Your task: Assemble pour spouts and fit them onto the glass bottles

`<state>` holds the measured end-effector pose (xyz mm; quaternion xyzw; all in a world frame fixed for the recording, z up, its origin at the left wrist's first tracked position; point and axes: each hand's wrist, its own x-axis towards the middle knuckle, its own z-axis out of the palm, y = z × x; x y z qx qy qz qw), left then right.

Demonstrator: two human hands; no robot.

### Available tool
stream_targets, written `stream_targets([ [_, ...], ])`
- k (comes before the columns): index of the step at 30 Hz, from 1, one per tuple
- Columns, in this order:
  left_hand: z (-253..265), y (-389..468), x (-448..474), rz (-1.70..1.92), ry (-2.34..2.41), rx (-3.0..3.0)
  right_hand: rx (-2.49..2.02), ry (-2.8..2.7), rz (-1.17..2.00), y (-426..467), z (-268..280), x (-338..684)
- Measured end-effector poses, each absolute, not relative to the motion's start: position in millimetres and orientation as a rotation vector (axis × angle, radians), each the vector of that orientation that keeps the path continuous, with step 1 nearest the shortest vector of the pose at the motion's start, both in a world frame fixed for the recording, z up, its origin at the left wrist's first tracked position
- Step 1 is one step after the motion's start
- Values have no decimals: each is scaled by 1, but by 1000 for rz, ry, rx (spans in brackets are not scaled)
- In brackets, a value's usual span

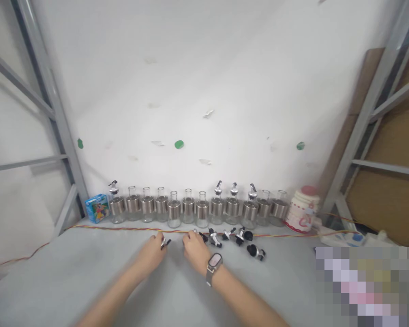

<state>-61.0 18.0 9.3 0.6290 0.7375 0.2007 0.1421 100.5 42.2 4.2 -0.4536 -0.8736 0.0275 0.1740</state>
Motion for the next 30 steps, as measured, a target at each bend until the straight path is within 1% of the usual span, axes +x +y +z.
stream_targets([
  [3, 8, 18, -60, 662, 2065, 1839, -1225, -2372, 267, 35, 9, 115],
  [7, 7, 14, -54, 770, 1894, 1887, -1128, -1986, 798, 27, 12, 135],
  [10, 8, 7, -45, 826, 1771, 1912, -1041, -1757, 1088, 21, 11, 145],
  [14, 12, -5, -29, 939, 1629, 1912, -975, -1500, 1334, 16, 12, 150],
  [17, 15, -13, -18, 994, 1446, 1895, -908, -1339, 1384, 15, 15, 149],
  [21, 12, -20, -10, 963, 1271, 1913, -875, -1259, 1364, 12, 19, 145],
  [26, 16, -24, -10, 888, 1207, 1895, -933, -1362, 1253, 7, 21, 140],
  [30, 23, -28, -9, 865, 1127, 1842, -978, -1425, 1222, 6, 17, 139],
])
